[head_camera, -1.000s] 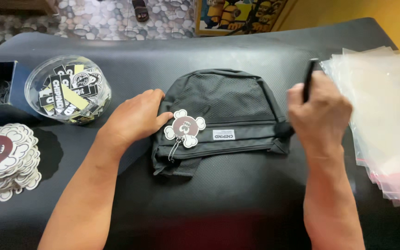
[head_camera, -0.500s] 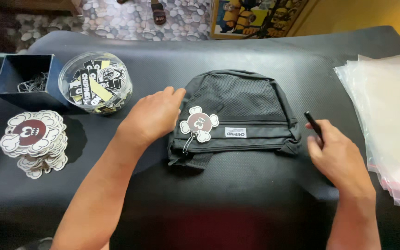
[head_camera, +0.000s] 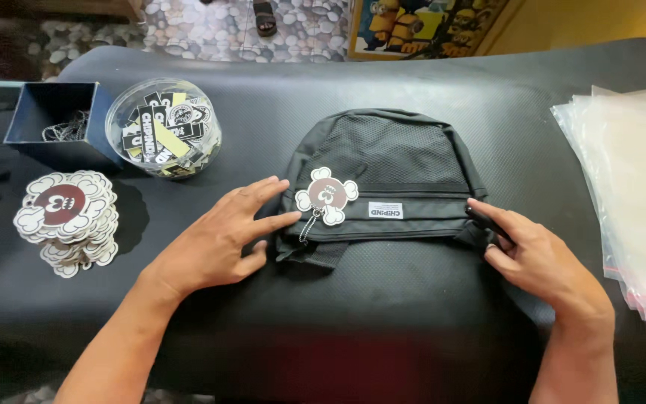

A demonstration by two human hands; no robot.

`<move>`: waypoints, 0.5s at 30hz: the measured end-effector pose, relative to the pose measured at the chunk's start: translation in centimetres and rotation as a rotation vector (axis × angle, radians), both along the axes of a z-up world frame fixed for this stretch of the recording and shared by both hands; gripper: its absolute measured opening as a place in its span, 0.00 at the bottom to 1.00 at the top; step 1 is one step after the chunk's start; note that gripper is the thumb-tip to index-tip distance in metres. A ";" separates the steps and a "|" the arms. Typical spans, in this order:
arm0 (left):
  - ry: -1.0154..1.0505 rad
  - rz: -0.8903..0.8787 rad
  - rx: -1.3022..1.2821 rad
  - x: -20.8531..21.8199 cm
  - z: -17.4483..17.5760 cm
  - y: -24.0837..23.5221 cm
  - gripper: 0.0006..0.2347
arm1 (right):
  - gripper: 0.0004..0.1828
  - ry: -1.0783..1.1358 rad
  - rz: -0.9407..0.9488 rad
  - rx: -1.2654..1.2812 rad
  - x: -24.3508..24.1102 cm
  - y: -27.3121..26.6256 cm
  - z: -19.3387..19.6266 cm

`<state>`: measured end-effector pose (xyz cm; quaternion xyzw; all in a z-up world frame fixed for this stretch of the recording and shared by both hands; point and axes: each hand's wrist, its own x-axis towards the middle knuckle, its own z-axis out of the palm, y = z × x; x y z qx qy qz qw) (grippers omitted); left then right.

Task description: The person attaches a decorative keychain to a small black bag, then uses a brush to clean the bag's surface. Finally, they place the bag into a clear plastic zip-lock bag and seal it.

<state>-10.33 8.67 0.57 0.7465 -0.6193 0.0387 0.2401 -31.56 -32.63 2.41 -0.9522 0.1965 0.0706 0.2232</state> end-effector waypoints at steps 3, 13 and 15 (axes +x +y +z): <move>-0.036 0.004 -0.051 0.1 -0.4 -0.6 0.24 | 0.42 0.011 -0.005 -0.007 -0.1 0.0 -0.1; -0.230 0.113 0.000 -0.3 -1.1 -1.6 0.31 | 0.34 -0.169 0.131 0.046 -0.4 -1.5 -2.0; -0.340 0.102 -0.045 -0.2 -0.9 -2.0 0.32 | 0.33 -0.246 0.131 0.037 -0.5 -2.0 -2.8</move>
